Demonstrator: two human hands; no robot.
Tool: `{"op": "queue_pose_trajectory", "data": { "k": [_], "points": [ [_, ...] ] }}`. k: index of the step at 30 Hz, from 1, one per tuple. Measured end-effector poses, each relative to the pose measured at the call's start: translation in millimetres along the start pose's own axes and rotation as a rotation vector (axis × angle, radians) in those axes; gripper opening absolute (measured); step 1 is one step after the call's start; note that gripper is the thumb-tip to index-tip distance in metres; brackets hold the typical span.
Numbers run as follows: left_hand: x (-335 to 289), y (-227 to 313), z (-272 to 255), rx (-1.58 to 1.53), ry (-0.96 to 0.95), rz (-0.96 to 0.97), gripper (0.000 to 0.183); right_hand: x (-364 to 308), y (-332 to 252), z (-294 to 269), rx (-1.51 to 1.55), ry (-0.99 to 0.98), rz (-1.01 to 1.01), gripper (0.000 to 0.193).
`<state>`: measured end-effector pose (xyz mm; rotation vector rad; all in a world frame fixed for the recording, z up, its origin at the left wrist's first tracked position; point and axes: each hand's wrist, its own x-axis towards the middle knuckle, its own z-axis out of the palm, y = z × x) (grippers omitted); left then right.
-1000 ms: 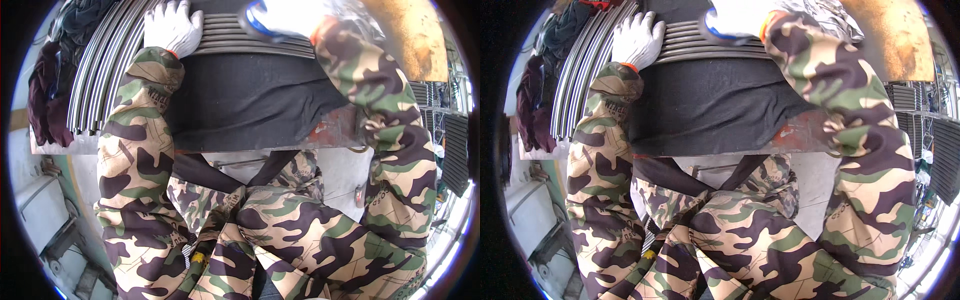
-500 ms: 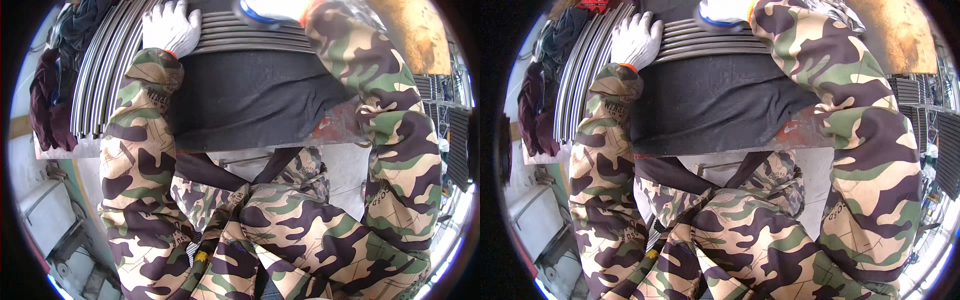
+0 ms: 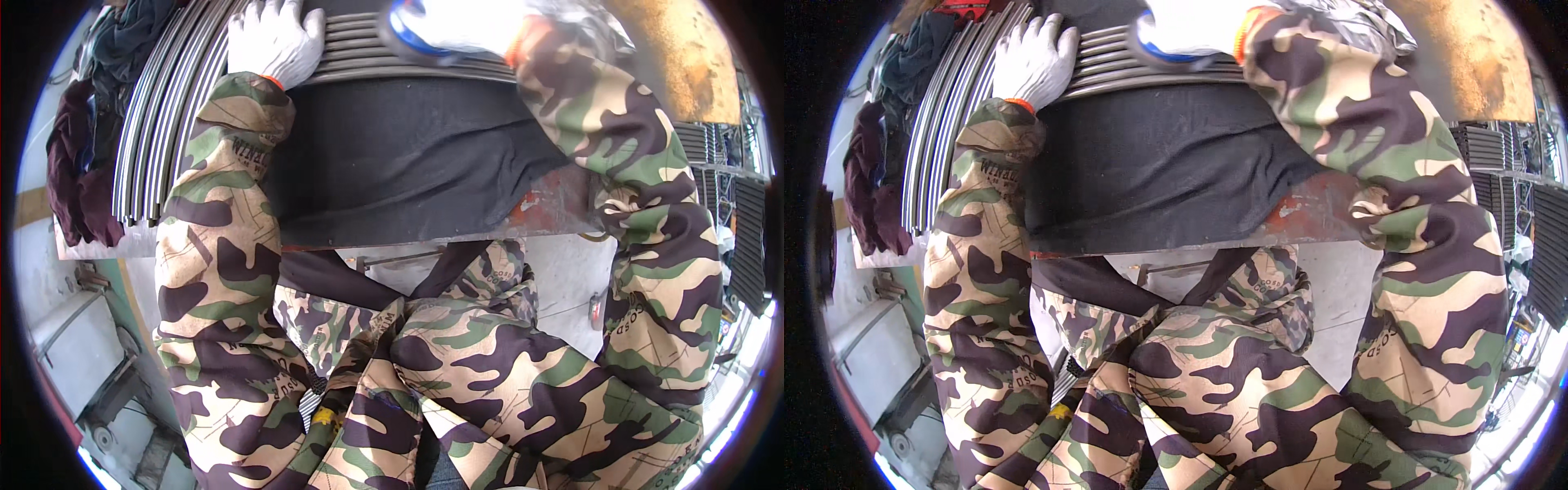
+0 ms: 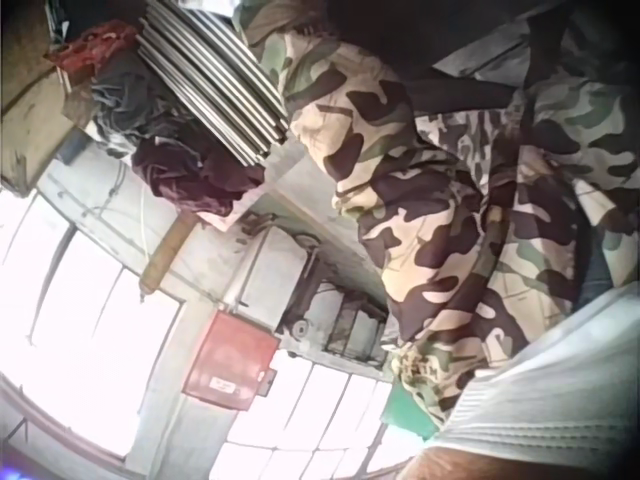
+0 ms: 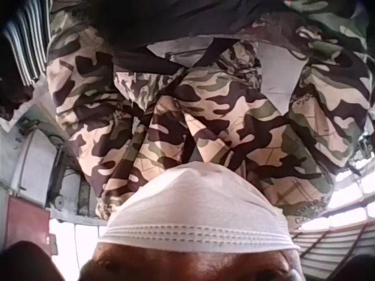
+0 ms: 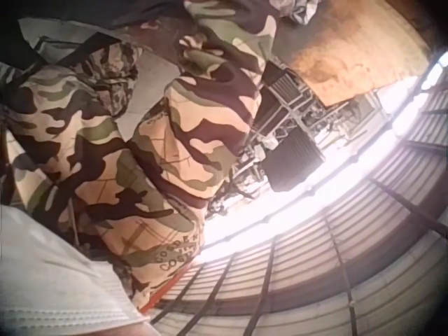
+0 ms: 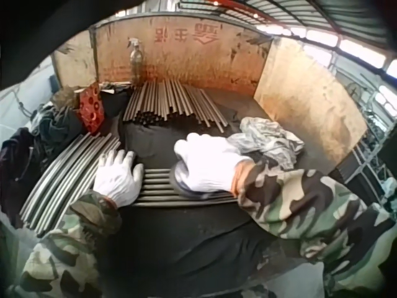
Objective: Sanding and cleaning a bundle of metal tubes at a workbench.
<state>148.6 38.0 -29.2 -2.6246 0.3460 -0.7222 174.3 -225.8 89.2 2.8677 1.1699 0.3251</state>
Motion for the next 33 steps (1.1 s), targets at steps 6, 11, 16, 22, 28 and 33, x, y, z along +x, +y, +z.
{"op": "queue_pose_trajectory", "data": {
  "k": [6,11,16,22,28,33],
  "points": [
    [-3.7,-0.5,2.6,0.013,-0.004,0.001,0.036,13.2,5.8,18.5,-0.014,0.228,-0.072,0.029],
    [-0.2,-3.9,-1.0,0.019,0.003,0.010,0.036,15.6,-3.0,17.5,0.009,0.160,-0.057,0.029],
    [-6.1,-2.8,0.0,0.022,-0.006,0.008,0.035,16.8,-8.0,11.1,-0.006,0.059,0.002,0.031],
    [-4.0,-1.4,1.8,0.024,0.004,0.019,0.035,34.5,0.6,23.9,0.001,0.171,-0.024,0.030],
    [-6.2,-4.9,-1.6,0.034,-0.003,0.015,0.035,12.7,-4.1,9.9,0.013,0.080,-0.029,0.033],
    [-5.2,-1.2,1.7,0.028,0.001,0.021,0.034,19.9,24.5,36.3,-0.067,0.346,0.022,0.027]
  ]
}}
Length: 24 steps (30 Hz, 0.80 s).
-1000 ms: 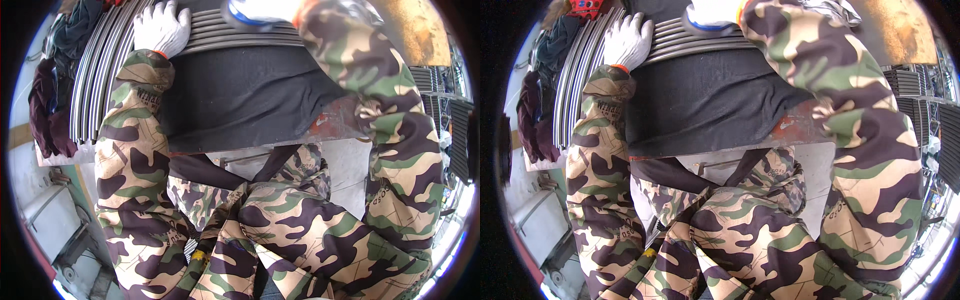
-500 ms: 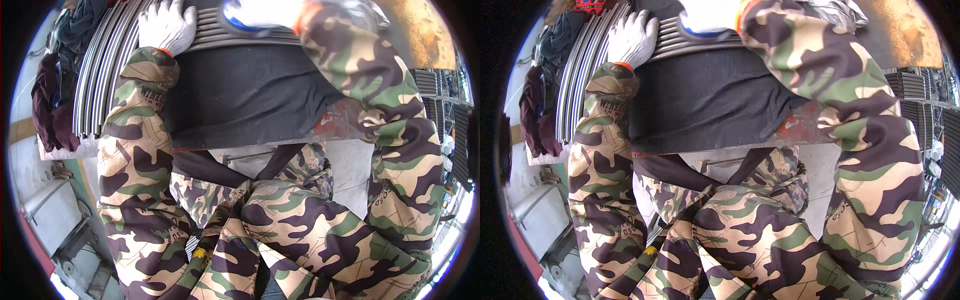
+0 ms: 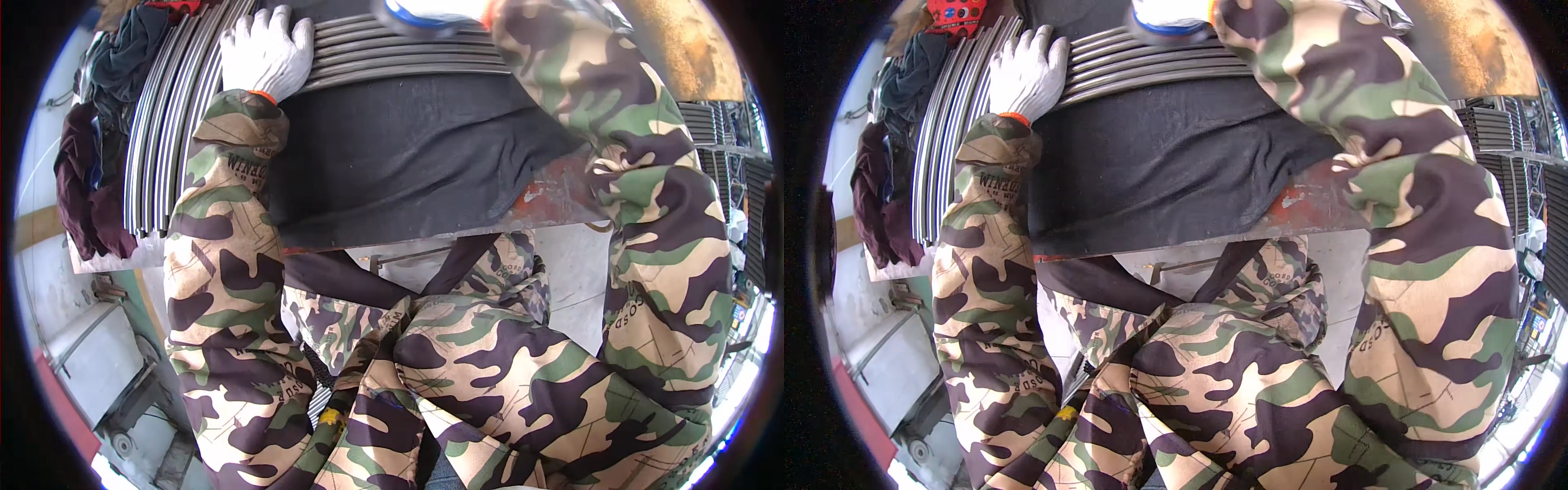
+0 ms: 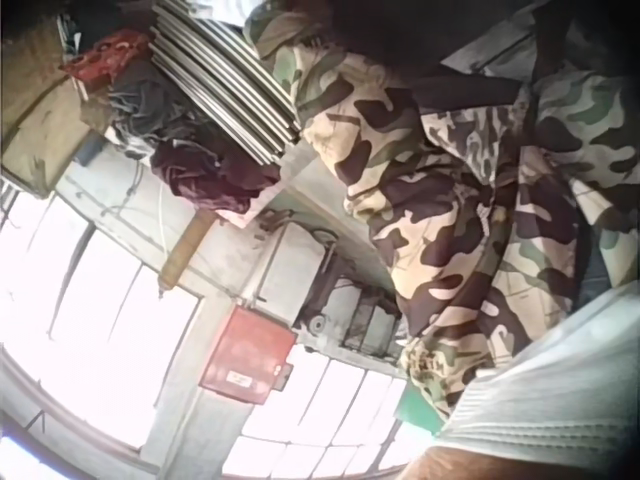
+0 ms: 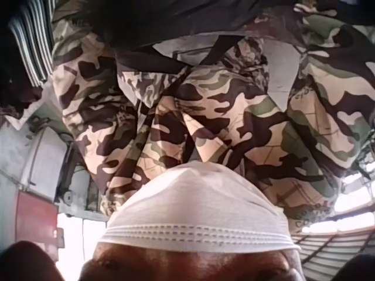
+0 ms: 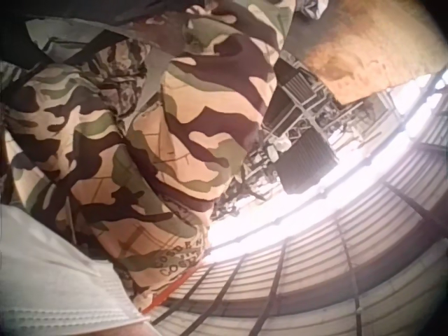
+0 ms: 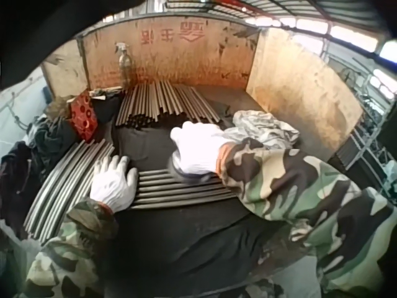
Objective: Sanding and cleaning a bundle of metal tubes at a workbench.
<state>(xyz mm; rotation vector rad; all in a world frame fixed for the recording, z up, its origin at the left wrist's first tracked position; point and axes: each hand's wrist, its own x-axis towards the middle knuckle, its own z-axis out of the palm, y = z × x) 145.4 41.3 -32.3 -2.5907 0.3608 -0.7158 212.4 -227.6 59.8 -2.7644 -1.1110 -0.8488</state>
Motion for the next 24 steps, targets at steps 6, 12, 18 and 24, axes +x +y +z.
{"op": "queue_pose_trajectory", "data": {
  "k": [6,12,18,24],
  "points": [
    [-6.7,-18.4,0.0,0.039,-0.011,-0.016,0.034,7.3,-25.9,-26.8,0.093,-0.190,-0.042,0.030],
    [-2.8,-3.7,-18.4,0.002,-0.093,0.027,0.034,-10.5,-20.4,-32.0,0.070,-0.127,-0.059,0.028],
    [-4.8,-1.8,-1.7,-0.004,-0.034,0.026,0.033,-4.5,10.1,10.6,0.018,0.102,-0.023,0.026],
    [-1.8,-8.0,1.3,-0.026,0.139,0.081,0.026,-18.7,21.3,-31.9,0.079,-0.235,0.027,0.034]
  ]
}}
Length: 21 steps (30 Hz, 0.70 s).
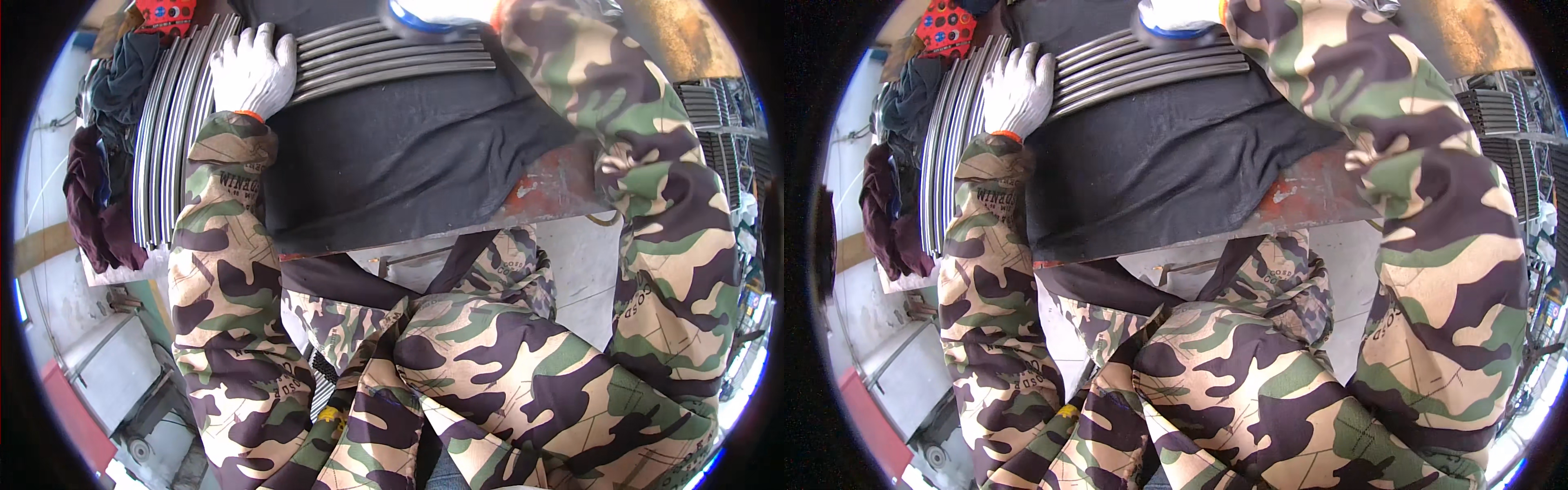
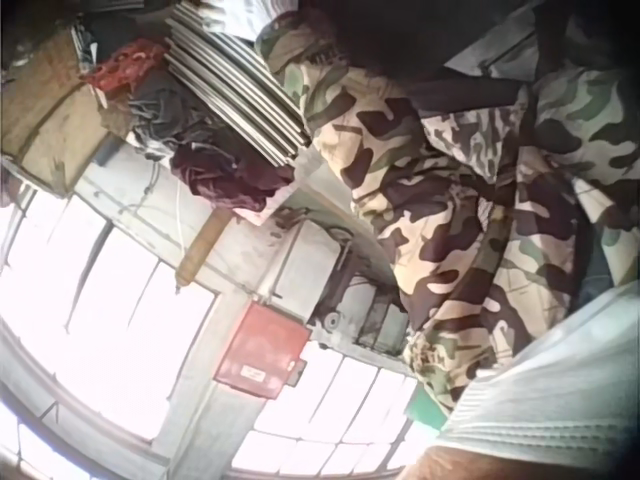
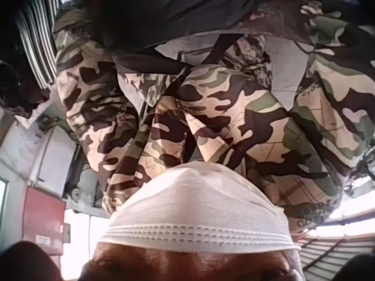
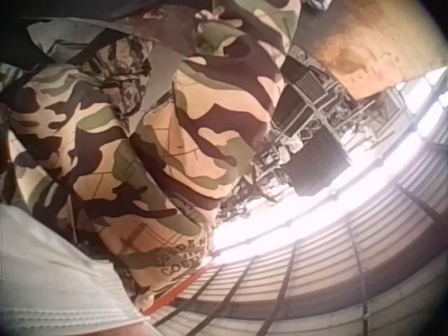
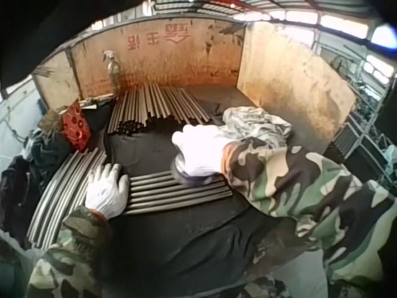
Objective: Sanding and cleaning a bundle of metal tubes at a workbench.
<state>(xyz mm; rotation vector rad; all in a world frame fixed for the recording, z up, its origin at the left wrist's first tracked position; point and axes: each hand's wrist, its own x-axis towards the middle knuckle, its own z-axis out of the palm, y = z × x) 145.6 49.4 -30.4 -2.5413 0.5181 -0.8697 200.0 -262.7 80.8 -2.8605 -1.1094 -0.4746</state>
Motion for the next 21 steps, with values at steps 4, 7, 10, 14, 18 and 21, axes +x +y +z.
{"op": "queue_pose_trajectory", "data": {
  "k": [4,7,10,14,18,21],
  "points": [
    [-6.8,-12.5,-1.8,0.030,-0.019,-0.028,0.025,4.4,-1.8,-3.3,0.000,-0.002,0.006,0.034],
    [12.6,18.6,12.7,-0.039,0.001,0.002,0.025,-16.7,20.9,3.6,-0.037,-0.072,0.028,0.033],
    [1.4,-7.3,-1.3,0.046,0.005,0.010,0.026,3.8,15.5,5.8,-0.031,0.114,-0.056,0.030],
    [0.6,-3.3,1.3,0.002,0.007,0.000,0.024,-12.5,14.5,2.5,-0.015,0.034,-0.032,0.029],
    [4.7,9.0,3.6,-0.016,0.042,0.005,0.022,-10.9,36.3,18.7,-0.074,0.132,-0.044,0.031],
    [-5.2,-1.3,-20.8,-0.018,-0.161,-0.052,0.030,-11.2,8.0,4.7,-0.053,0.063,-0.032,0.028]
  ]
}}
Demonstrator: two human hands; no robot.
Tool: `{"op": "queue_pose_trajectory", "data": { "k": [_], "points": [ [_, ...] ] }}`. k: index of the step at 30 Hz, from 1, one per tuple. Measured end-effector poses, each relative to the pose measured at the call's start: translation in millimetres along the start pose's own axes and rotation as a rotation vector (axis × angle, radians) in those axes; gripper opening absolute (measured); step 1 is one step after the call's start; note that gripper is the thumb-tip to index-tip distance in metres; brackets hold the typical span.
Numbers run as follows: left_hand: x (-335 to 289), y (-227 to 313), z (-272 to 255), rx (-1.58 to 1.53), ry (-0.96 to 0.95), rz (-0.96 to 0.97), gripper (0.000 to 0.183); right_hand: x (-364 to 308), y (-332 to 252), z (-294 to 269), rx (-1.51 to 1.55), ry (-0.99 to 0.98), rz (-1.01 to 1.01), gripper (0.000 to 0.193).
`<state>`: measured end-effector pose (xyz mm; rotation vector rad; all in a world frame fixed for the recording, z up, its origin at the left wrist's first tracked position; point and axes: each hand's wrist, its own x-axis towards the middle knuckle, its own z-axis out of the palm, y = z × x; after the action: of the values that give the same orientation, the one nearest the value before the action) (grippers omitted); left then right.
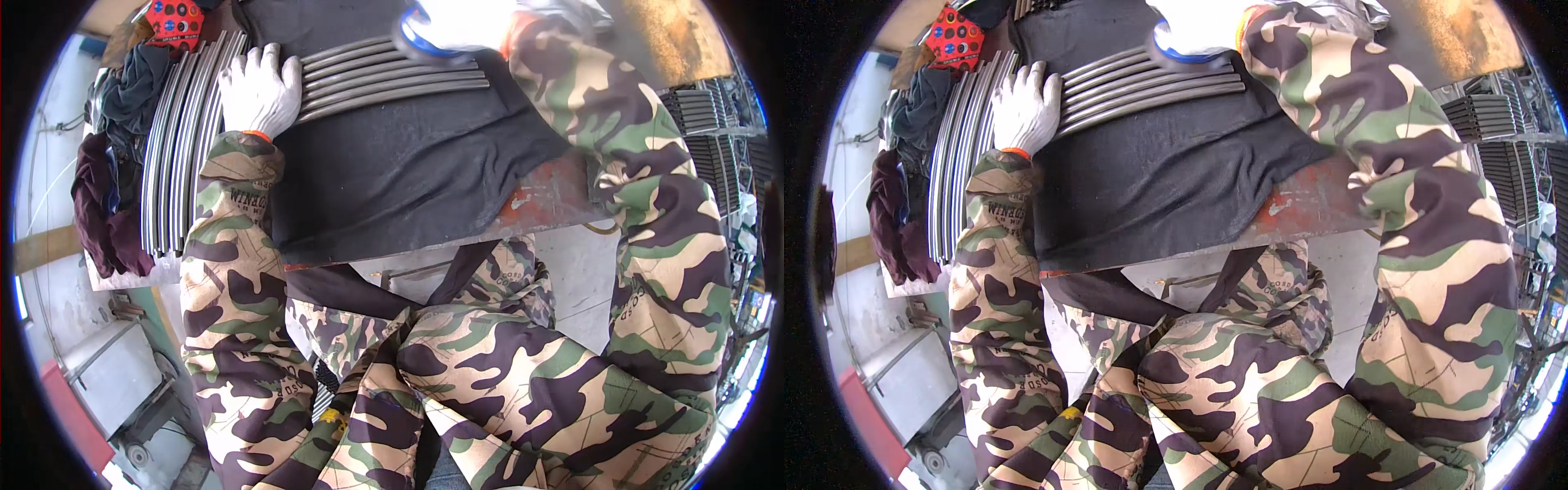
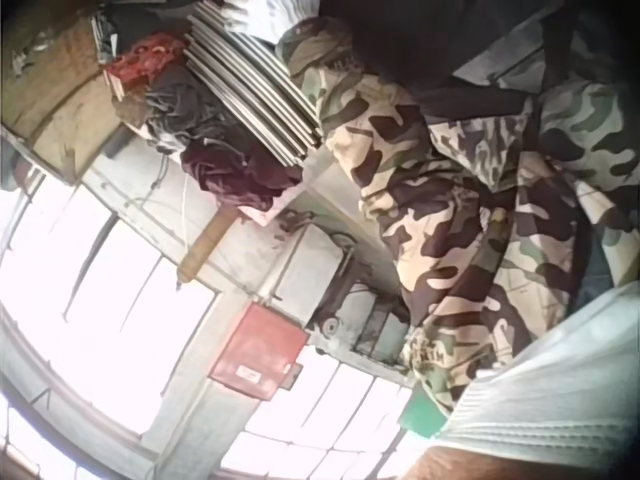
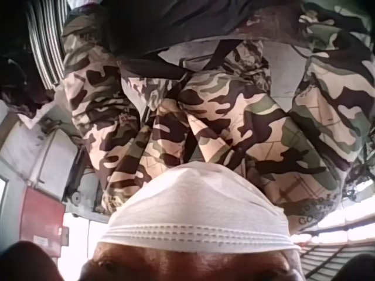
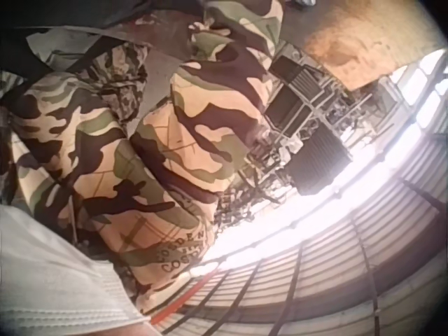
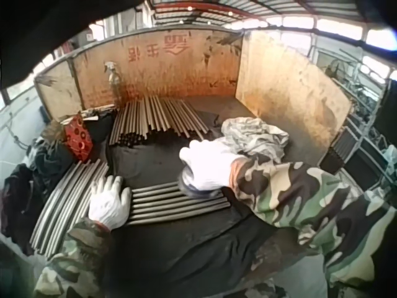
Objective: Sanding and cleaning a bundle of metal tubes at a workbench.
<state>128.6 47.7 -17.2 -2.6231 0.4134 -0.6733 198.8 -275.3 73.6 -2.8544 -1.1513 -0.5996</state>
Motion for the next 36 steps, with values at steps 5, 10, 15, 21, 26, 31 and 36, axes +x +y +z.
{"op": "queue_pose_trajectory", "data": {
  "k": [5,10,15,21,26,31,36],
  "points": [
    [7.0,12.9,2.6,-0.012,0.009,0.003,0.029,11.4,-6.5,-15.9,0.008,-0.093,0.065,0.032],
    [-1.4,3.3,11.9,-0.055,0.220,0.067,0.021,7.5,-6.8,-1.6,0.070,-0.132,0.035,0.030],
    [-1.0,0.8,19.8,-0.268,0.216,0.037,0.030,-4.2,4.2,-9.9,-0.009,-0.152,0.051,0.032],
    [-1.8,-4.8,15.0,-0.099,0.134,0.079,0.026,-14.1,11.8,-4.9,-0.094,-0.107,-0.011,0.033],
    [6.8,-3.7,19.1,-0.126,0.166,0.037,0.035,-24.8,-4.9,-14.9,0.095,-0.172,0.025,0.031],
    [-2.6,-2.3,16.1,-0.134,0.117,-0.019,0.032,-18.0,-5.9,-9.9,0.061,-0.123,-0.002,0.029],
    [8.1,6.3,25.0,-0.105,0.187,0.011,0.032,-32.2,-6.3,-16.0,0.075,-0.131,-0.024,0.029]
  ]
}}
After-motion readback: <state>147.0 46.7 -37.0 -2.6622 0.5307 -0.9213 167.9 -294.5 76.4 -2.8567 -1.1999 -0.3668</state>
